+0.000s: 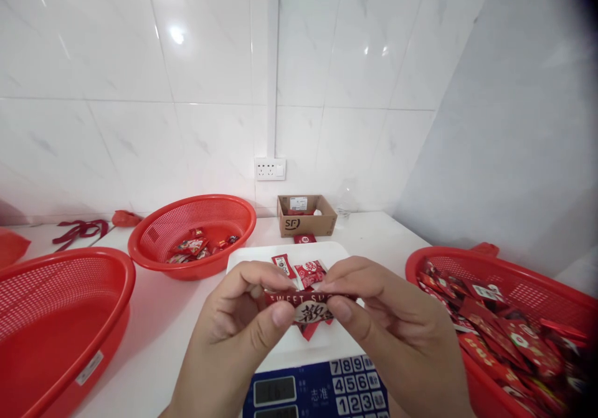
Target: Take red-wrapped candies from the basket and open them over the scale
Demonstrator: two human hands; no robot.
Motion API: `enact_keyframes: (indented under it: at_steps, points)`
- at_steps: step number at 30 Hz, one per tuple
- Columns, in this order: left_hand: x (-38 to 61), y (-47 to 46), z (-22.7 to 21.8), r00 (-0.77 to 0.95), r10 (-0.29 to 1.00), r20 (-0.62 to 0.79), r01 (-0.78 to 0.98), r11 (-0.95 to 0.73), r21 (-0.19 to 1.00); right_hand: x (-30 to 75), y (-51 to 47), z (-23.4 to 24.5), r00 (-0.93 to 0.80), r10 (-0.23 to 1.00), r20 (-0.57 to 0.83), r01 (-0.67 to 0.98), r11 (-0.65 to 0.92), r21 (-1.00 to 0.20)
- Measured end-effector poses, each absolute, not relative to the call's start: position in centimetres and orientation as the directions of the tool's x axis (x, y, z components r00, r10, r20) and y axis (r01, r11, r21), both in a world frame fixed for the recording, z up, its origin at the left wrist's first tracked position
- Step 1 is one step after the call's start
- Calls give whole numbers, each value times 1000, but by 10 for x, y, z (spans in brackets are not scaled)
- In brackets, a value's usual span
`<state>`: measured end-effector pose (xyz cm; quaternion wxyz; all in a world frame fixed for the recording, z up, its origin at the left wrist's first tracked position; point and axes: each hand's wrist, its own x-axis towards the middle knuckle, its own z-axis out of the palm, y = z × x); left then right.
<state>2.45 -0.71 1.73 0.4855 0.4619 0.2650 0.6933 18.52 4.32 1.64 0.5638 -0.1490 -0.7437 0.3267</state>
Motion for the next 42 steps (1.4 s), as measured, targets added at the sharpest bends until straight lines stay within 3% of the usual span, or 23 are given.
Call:
enact_keyframes:
  at_steps: [6, 11, 14, 19, 23, 29, 35, 42]
  points:
    - [28, -8, 18, 7, 954, 301, -437, -268, 859, 184, 43, 14, -300, 620, 725, -184, 708, -682]
    - [30, -5, 17, -101, 929, 357, -476, -360, 802, 185, 43, 17, -351, 664, 660, -136, 661, -738]
    - [28, -5, 18, -162, 906, 390, -376, -422, 825, 184, 45, 22, -429, 676, 599, -98, 624, -775]
    - [26, -10, 21, -87, 939, 334, -218, -345, 913, 180, 49, 22, -572, 670, 472, -63, 538, -840]
    - [26, -10, 17, -50, 958, 284, -239, -287, 928, 178, 49, 19, -546, 643, 537, 81, 679, -730]
    - [26, -7, 14, 1, 953, 302, -135, -300, 945, 178, 47, 19, -434, 616, 657, 60, 748, -661]
    - [24, -7, 14, -85, 925, 371, -76, -377, 923, 176, 48, 22, -429, 685, 588, 101, 684, -723]
    - [23, -7, 15, -129, 872, 473, 224, -439, 870, 174, 50, 18, -405, 676, 615, -61, 652, -756]
